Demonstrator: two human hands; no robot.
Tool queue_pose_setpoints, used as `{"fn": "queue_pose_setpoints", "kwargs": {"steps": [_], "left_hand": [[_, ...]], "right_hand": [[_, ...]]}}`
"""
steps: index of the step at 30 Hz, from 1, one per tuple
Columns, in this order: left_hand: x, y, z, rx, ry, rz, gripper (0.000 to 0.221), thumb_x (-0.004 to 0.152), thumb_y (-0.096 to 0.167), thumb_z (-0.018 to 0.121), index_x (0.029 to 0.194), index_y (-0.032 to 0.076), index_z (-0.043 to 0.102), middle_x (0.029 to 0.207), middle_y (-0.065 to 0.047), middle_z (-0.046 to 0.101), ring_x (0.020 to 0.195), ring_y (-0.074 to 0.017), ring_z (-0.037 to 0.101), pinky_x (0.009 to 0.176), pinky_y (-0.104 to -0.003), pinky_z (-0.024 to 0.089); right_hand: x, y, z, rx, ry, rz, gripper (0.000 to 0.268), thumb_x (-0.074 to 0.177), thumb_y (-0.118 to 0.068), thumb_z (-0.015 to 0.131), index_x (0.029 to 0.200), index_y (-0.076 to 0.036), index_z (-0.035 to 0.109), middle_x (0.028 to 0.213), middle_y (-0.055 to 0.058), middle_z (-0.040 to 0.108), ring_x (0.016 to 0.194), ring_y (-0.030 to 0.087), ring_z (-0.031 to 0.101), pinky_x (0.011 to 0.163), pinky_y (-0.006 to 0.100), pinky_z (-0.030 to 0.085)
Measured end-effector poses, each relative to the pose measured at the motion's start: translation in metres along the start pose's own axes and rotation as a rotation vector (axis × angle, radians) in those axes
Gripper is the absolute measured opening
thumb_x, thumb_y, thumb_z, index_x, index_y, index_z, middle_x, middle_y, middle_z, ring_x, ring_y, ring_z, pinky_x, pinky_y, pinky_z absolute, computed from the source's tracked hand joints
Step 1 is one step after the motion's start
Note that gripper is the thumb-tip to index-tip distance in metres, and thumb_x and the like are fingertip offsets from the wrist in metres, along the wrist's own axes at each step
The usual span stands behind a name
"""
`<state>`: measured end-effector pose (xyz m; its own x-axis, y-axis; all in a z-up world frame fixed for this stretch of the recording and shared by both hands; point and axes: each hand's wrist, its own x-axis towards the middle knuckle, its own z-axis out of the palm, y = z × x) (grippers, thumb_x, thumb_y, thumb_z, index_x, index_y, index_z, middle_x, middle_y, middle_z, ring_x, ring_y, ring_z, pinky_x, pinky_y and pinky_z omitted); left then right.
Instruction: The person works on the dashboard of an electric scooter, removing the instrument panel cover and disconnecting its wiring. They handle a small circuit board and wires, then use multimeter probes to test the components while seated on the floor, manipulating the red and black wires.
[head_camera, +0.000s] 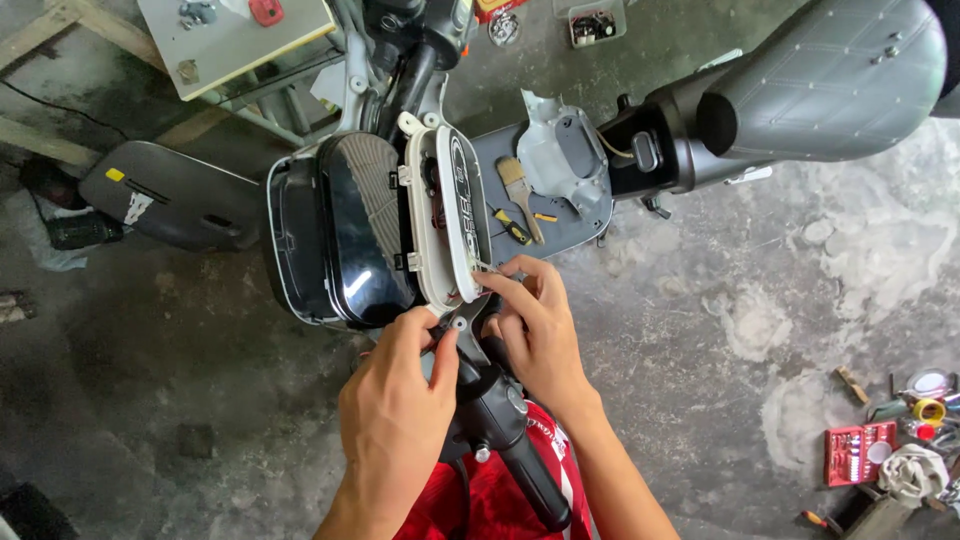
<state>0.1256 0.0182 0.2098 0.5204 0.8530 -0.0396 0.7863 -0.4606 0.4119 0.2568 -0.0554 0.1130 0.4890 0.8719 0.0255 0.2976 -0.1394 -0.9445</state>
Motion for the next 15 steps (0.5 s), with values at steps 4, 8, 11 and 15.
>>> {"fn": "queue_pose_setpoints", "kwargs": {"steps": [4, 8, 11, 15], "left_hand": [[-0.003, 0.0, -0.016, 0.065, -0.083, -0.129, 0.025, 0.089, 0.028, 0.073, 0.103, 0.01, 0.064, 0.092, -0.007, 0.076, 0.076, -0.027, 0.074, 0.062, -0.039, 0.056], [-0.012, -0.015, -0.03, 0.082, -0.411, -0.473, 0.03, 0.09, 0.038, 0.073, 0.109, 0.016, 0.066, 0.087, -0.003, 0.078, 0.074, -0.021, 0.076, 0.064, -0.037, 0.058], [-0.025, -0.03, -0.032, 0.166, -0.165, -0.073, 0.023, 0.087, 0.032, 0.073, 0.099, 0.012, 0.07, 0.084, -0.004, 0.077, 0.079, -0.0255, 0.074, 0.074, -0.041, 0.058], [-0.019, -0.021, -0.038, -0.035, -0.246, -0.347, 0.02, 0.087, 0.027, 0.07, 0.101, 0.012, 0.073, 0.086, -0.004, 0.078, 0.064, -0.0189, 0.075, 0.056, -0.034, 0.057]], "right_hand": [[0.001, 0.001, -0.002, -0.024, -0.023, 0.014, 0.046, 0.083, 0.011, 0.059, 0.124, -0.009, 0.07, 0.128, 0.012, 0.053, 0.084, 0.02, 0.057, 0.081, 0.033, 0.051], [0.004, -0.001, -0.007, -0.05, -0.039, 0.03, 0.047, 0.081, 0.01, 0.061, 0.121, -0.012, 0.072, 0.127, 0.013, 0.053, 0.087, 0.022, 0.056, 0.081, 0.034, 0.051], [0.008, -0.006, -0.012, -0.085, -0.053, 0.011, 0.048, 0.079, 0.008, 0.063, 0.12, -0.014, 0.073, 0.126, 0.014, 0.054, 0.092, 0.025, 0.055, 0.084, 0.036, 0.049], [0.012, -0.007, -0.019, -0.119, -0.081, -0.045, 0.049, 0.08, 0.01, 0.059, 0.12, -0.015, 0.074, 0.128, 0.014, 0.056, 0.104, 0.03, 0.054, 0.091, 0.04, 0.048]]}}
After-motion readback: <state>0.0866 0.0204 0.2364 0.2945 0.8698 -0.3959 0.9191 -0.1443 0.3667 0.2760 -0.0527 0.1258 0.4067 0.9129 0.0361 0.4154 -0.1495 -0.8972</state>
